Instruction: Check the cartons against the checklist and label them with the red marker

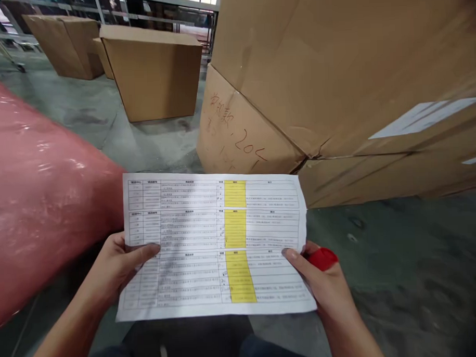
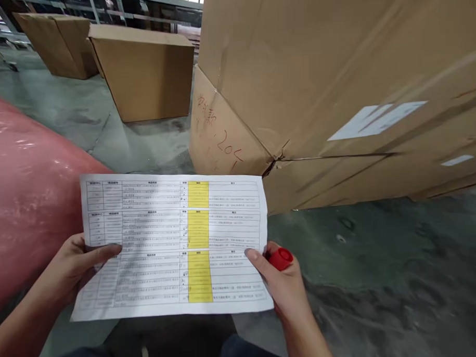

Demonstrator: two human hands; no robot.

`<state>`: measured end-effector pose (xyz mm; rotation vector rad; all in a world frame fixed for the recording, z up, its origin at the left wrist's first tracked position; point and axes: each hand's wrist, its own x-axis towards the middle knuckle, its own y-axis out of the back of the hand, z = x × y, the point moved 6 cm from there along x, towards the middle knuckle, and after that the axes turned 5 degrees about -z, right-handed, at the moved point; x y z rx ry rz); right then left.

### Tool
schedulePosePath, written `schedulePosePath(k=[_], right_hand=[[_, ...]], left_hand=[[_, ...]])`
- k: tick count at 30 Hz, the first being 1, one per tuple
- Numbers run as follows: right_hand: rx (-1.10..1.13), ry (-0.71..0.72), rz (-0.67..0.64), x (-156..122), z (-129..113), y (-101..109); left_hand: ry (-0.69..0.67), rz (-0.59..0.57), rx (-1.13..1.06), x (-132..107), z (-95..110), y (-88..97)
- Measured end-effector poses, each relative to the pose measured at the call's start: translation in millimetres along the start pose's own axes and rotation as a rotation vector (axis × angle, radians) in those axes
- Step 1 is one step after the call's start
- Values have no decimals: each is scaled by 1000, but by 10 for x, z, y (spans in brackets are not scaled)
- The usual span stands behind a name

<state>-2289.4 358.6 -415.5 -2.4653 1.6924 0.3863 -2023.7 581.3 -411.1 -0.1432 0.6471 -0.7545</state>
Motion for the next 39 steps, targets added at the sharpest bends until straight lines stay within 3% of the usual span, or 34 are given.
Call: schedulePosePath(k=[16,31,35,39], right_hand=[[-6,-43,22,168,115,190],[-6,-9,-20,227,198,219],[-36,17,-9,196,148,183],[-31,22,-35,163,69,94]], left_hand=[[-38,95,104,82,-26,-51],[5,141,232,69,-32,-34],[-50,154,166,46,-2,-58],[-6,162,170,48,-42,-14]])
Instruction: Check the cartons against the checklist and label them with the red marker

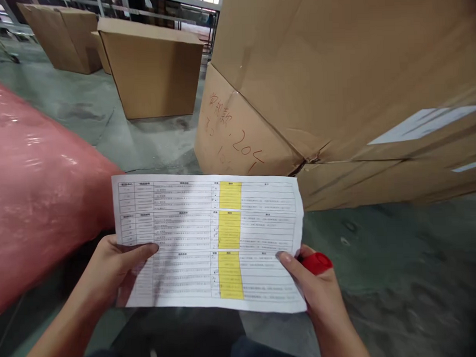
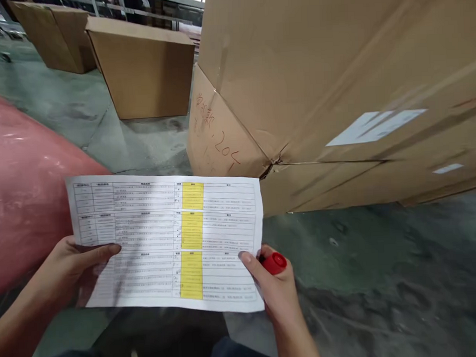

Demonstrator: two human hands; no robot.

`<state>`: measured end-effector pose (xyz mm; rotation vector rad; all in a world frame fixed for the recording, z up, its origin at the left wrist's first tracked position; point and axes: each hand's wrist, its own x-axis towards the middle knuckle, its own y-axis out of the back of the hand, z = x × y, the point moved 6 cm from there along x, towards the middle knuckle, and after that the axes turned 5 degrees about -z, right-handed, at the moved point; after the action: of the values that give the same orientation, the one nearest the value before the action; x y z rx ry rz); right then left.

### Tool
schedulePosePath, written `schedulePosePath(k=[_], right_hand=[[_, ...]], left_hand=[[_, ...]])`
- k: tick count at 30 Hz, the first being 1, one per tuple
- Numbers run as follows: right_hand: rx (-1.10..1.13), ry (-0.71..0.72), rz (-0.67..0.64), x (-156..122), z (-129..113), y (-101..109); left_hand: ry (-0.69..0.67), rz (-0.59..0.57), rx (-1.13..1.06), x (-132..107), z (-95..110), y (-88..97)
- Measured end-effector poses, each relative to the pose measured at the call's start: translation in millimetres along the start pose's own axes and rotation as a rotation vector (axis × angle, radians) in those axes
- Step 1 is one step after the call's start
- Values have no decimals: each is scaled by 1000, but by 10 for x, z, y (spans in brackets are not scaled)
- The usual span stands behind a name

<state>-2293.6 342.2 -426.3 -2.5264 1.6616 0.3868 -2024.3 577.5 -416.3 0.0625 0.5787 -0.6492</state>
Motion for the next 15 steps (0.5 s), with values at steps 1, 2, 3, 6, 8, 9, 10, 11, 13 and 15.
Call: schedulePosePath(k=[1,2,3,6,8,9,10,11,13,15], right_hand=[[5,-5,-16,-1,-13,-24],[11,-8,-26,-1,-24,-42],[18,-10,-32,0,-31,-55],[42,-10,-38,2,-31,-75],[50,-7,-34,-1,-20,-78],[49,-7,-35,-3,-15,-80],[47,-8,-37,-5,-9,-82],[45,-10,-41,-7,-5,-85],[41,-15,-50,-8,0,-90],[48,-16,-52,-7,-2,-91]], left_hand=[[6,6,9,6,-9,17],[10,9,15,11,-14,32],[11,9,13,15,-16,42],[26,-14,-27,20,-24,53],[42,-33,-42,20,-36,59],[44,-44,-50,22,-40,62],[44,-52,-56,24,-45,67],[42,-56,-61,27,-48,74],[39,-54,-70,32,-54,89],[37,-38,-61,35,-55,102]])
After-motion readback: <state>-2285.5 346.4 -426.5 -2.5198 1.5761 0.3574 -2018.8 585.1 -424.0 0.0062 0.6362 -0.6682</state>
